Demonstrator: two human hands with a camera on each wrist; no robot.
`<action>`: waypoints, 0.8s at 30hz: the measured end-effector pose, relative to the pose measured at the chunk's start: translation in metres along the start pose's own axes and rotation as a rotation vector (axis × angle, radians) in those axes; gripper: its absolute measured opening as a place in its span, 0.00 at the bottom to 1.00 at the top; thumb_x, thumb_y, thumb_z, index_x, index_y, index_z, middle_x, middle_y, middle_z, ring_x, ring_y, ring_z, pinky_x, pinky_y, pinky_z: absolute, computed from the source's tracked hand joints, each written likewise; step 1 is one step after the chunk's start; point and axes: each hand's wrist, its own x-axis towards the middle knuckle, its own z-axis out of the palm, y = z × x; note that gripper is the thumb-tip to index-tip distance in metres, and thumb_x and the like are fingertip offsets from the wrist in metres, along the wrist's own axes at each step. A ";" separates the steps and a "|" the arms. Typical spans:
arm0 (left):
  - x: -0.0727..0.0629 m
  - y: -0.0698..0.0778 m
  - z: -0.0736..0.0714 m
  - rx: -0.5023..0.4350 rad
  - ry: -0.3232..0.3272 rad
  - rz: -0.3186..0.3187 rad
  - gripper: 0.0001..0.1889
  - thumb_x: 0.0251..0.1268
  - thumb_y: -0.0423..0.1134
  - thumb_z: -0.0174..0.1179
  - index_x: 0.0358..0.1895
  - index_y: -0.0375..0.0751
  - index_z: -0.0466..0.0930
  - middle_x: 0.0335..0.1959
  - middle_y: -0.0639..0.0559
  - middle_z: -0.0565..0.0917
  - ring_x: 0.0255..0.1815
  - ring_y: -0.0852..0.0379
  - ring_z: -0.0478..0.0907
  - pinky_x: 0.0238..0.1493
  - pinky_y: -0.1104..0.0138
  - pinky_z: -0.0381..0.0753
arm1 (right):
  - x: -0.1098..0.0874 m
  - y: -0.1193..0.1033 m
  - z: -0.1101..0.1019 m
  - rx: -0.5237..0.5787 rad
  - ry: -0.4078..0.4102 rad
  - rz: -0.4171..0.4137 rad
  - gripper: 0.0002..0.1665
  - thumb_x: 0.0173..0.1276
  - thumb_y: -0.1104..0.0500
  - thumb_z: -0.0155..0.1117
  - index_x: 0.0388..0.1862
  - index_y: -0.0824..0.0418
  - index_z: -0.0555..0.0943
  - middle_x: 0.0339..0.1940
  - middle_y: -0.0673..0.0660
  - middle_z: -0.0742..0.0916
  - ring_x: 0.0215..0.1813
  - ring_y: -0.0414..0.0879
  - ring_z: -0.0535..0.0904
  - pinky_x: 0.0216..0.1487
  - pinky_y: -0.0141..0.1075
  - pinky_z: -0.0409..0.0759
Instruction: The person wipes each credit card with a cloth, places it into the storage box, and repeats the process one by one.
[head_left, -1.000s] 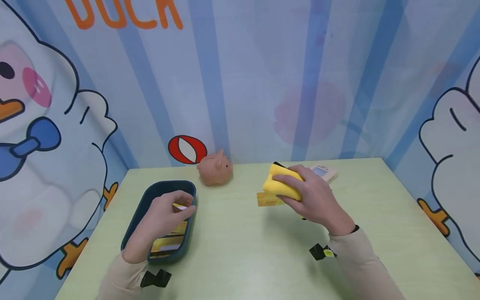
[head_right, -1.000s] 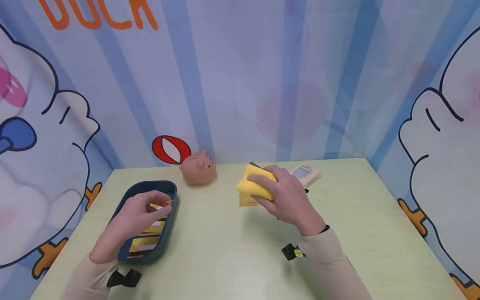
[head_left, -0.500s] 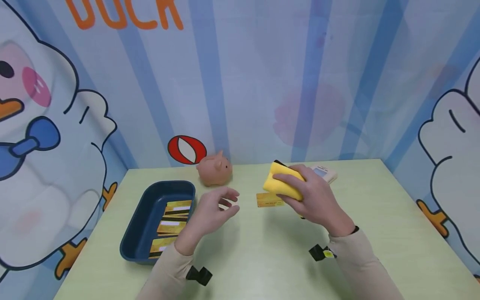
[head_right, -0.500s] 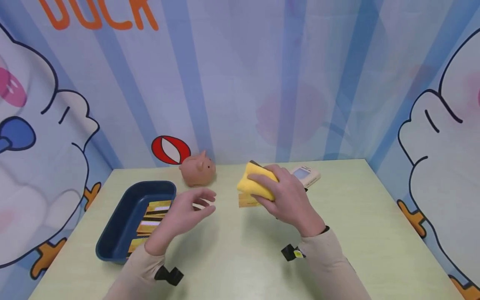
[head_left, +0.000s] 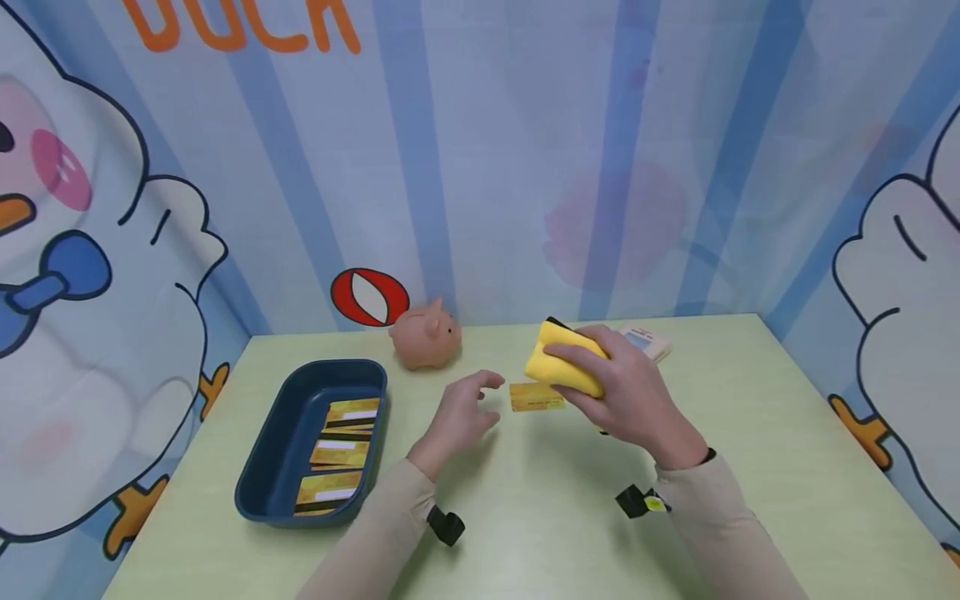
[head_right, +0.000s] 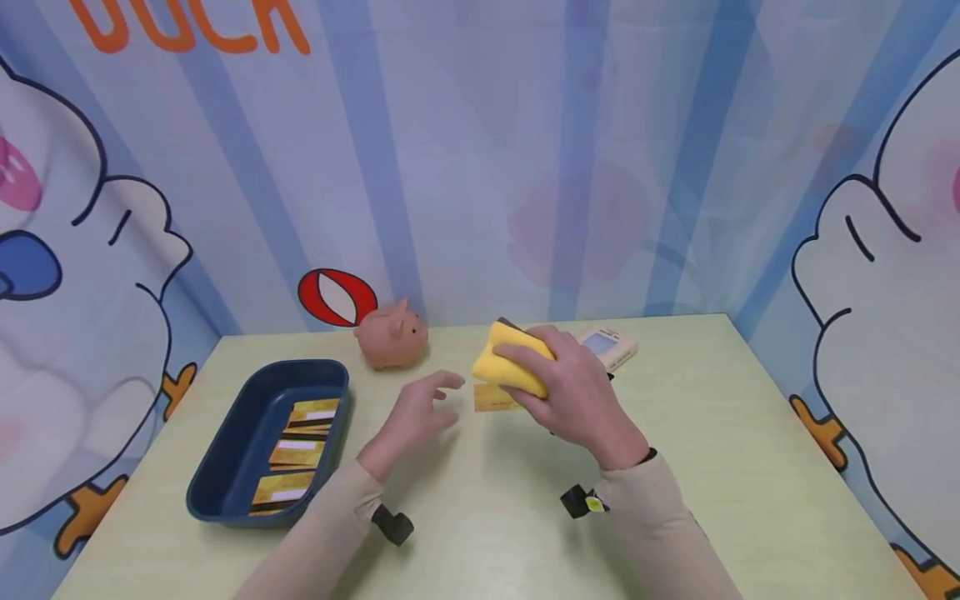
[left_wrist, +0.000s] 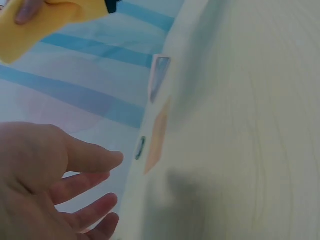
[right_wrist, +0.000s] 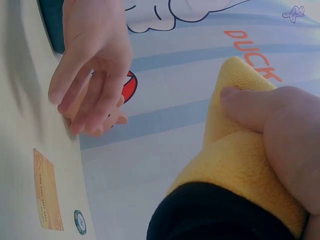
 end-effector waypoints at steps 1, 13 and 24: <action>0.003 -0.001 0.003 -0.001 0.007 0.006 0.25 0.63 0.24 0.71 0.64 0.36 0.80 0.61 0.42 0.84 0.61 0.40 0.82 0.63 0.51 0.82 | 0.000 0.000 0.000 0.000 -0.001 0.000 0.31 0.60 0.54 0.83 0.63 0.49 0.84 0.53 0.63 0.83 0.48 0.57 0.83 0.40 0.49 0.87; 0.031 -0.009 0.030 -0.020 -0.003 0.019 0.29 0.60 0.25 0.73 0.65 0.33 0.78 0.64 0.38 0.83 0.60 0.41 0.81 0.63 0.50 0.81 | 0.000 0.000 0.000 -0.002 -0.003 -0.006 0.31 0.60 0.54 0.83 0.63 0.50 0.84 0.53 0.63 0.83 0.48 0.57 0.83 0.40 0.49 0.87; 0.038 -0.009 0.041 0.001 0.021 -0.008 0.29 0.60 0.24 0.72 0.66 0.32 0.77 0.58 0.37 0.85 0.60 0.41 0.81 0.65 0.49 0.78 | 0.000 -0.001 0.000 -0.005 -0.014 0.010 0.30 0.61 0.54 0.82 0.62 0.50 0.85 0.54 0.63 0.84 0.49 0.57 0.83 0.41 0.49 0.87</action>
